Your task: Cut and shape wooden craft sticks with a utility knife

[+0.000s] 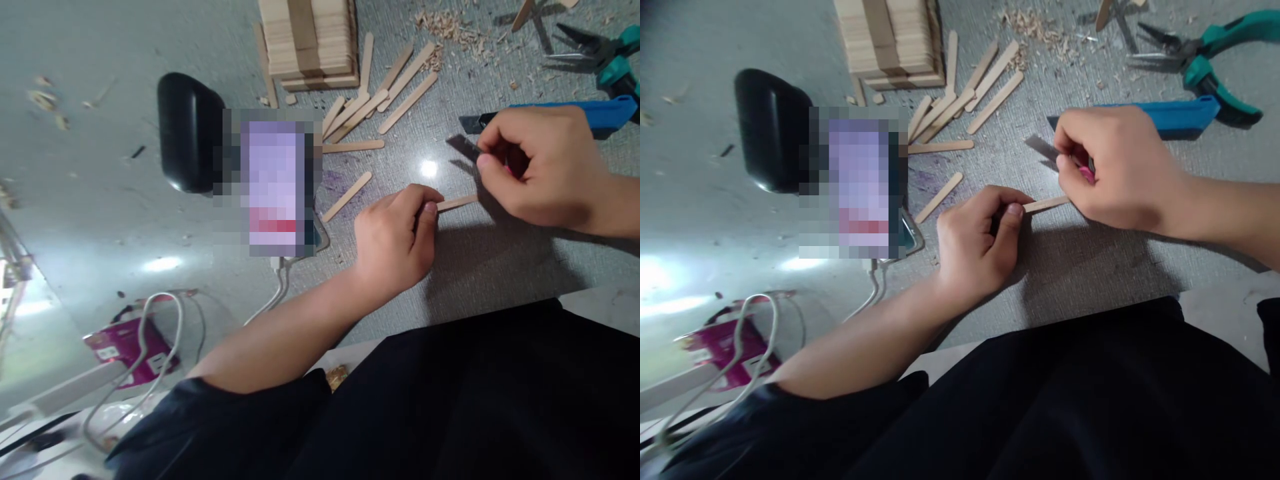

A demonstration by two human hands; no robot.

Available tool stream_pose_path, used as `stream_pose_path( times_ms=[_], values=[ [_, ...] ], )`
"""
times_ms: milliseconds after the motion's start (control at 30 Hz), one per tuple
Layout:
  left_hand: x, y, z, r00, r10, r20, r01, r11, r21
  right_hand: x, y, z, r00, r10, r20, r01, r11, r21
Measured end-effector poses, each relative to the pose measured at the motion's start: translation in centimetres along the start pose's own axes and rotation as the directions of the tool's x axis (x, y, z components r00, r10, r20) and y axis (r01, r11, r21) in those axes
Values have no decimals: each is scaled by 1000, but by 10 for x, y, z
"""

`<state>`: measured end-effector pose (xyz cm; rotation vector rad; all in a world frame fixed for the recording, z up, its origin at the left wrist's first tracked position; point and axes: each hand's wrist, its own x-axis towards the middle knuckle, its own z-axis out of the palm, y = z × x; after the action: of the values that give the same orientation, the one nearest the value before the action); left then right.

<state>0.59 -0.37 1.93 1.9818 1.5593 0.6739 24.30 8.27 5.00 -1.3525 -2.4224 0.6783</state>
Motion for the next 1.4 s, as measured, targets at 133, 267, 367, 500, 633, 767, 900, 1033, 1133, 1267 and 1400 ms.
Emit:
stream_pose_path(
  times_ms=[133, 267, 367, 500, 633, 767, 900, 1033, 1133, 1267, 1400],
  values=[
    [0, -1, 1, 1000, 25, -5, -25, 1000, 12, 1, 6, 2, 992, -12, 123, 39, 974, -222],
    [0, -2, 3, 999, 48, -3, -48, 999, 25, 0, 7, 0, 992, -17, 126, 53, 955, -292],
    [0, -3, 4, 998, 68, -1, -68, 997, 42, 3, 9, -7, 997, -57, 47, 70, 941, -331],
    [1, -3, 6, 997, 79, -1, -79, 995, 54, 11, 10, -20, 999, 41, 2, -34, 857, -514],
    [1, -5, 9, 996, 89, -6, -88, 992, 94, 11, 10, -32, 984, 175, 37, -104, 728, -677],
    [-1, -11, 15, 969, 247, -17, -242, 959, 151, 4, 15, -39, 984, 128, 125, -2, 705, -709],
    [-3, -14, 18, 944, 329, 15, -328, 935, 136, 2, 14, -41, 978, 141, 155, 15, 689, -724],
    [3, -13, 11, 962, 272, 1, -272, 962, 19, 7, 11, -45, 964, 241, 115, -120, 775, -620],
    [9, -13, 6, 941, 321, 102, -325, 946, 19, 8, 12, -49, 979, 188, 78, -156, 939, -306],
    [11, -14, 7, 910, 357, 211, -382, 920, 92, 8, 15, -48, 984, 102, 145, -156, 889, 431],
    [6, -12, 11, 938, 308, 159, -332, 930, 155, 11, 21, -43, 968, 57, 246, -230, 602, 765]
  ],
)
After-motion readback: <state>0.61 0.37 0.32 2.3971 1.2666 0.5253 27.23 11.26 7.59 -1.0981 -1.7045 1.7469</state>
